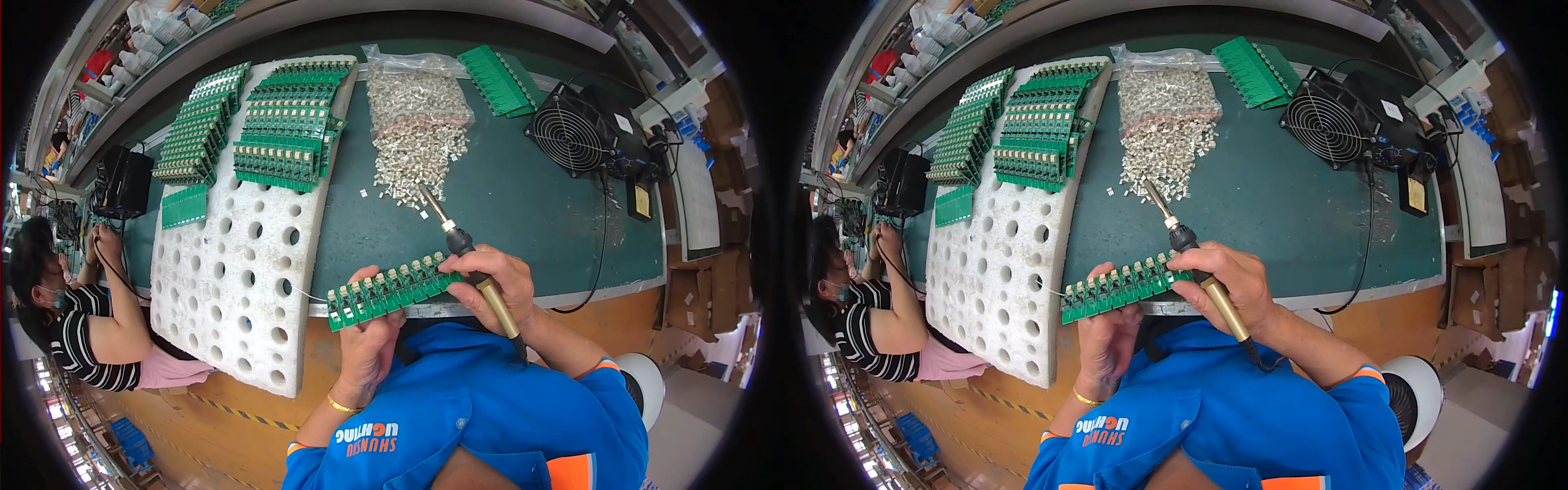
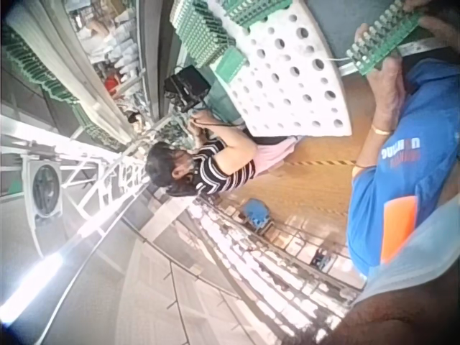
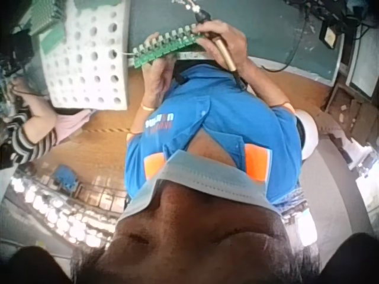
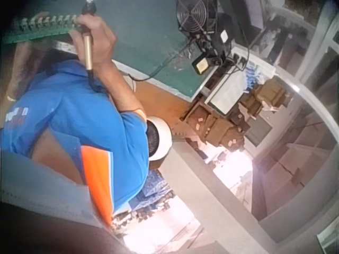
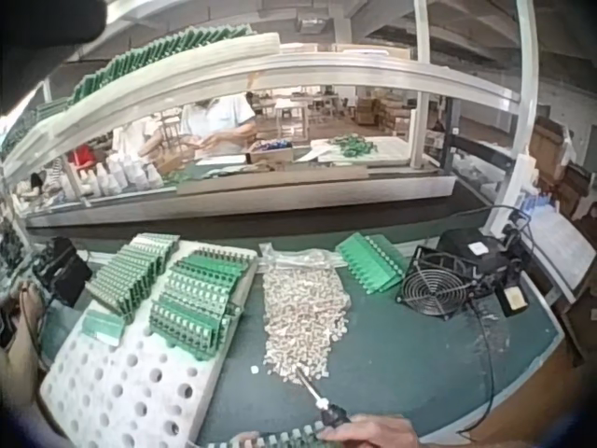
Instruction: The person solders components onto circuit boards using a soldering iron and shows the boards to a coworker.
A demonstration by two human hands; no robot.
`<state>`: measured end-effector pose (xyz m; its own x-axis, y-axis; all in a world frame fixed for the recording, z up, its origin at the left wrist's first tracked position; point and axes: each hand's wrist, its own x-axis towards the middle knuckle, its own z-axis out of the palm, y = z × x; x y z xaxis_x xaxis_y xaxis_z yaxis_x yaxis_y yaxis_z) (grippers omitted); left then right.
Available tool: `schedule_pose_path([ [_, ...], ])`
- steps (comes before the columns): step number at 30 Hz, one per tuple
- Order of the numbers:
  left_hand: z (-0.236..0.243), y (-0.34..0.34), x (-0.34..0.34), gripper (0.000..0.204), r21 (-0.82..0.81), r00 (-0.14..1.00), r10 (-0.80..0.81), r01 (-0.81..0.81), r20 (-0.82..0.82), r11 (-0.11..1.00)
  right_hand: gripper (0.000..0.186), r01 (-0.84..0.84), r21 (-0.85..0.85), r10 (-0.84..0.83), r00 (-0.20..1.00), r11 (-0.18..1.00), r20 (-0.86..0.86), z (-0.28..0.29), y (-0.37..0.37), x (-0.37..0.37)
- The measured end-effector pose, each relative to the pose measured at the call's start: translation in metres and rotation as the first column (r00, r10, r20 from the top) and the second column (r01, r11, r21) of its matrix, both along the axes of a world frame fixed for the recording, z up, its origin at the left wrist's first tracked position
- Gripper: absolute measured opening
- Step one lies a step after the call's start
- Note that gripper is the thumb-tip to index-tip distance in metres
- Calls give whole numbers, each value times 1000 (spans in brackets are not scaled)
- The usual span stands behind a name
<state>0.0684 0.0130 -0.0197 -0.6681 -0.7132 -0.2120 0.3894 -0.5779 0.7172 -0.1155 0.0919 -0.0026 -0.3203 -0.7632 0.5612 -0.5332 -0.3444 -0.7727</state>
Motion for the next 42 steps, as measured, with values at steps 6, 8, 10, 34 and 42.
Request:
schedule_pose_path([
  [6,4,-1,0,113,42,998,-10,12,-56,999,27,-40,61,39,999,997,9,-1,4,-8],
  [8,5,1,0,114,71,995,-5,12,-97,997,26,-40,25,39,999,999,25,-5,3,-9],
  [10,3,0,2,116,98,991,-1,14,-135,995,26,-36,38,35,999,999,23,-7,6,-12],
  [34,6,-8,-1,64,396,972,-36,128,-232,909,28,-34,60,31,999,998,37,-10,11,-17],
  [42,5,-11,-1,60,441,985,-54,121,-162,889,28,-50,34,49,999,998,24,-9,9,-17],
])
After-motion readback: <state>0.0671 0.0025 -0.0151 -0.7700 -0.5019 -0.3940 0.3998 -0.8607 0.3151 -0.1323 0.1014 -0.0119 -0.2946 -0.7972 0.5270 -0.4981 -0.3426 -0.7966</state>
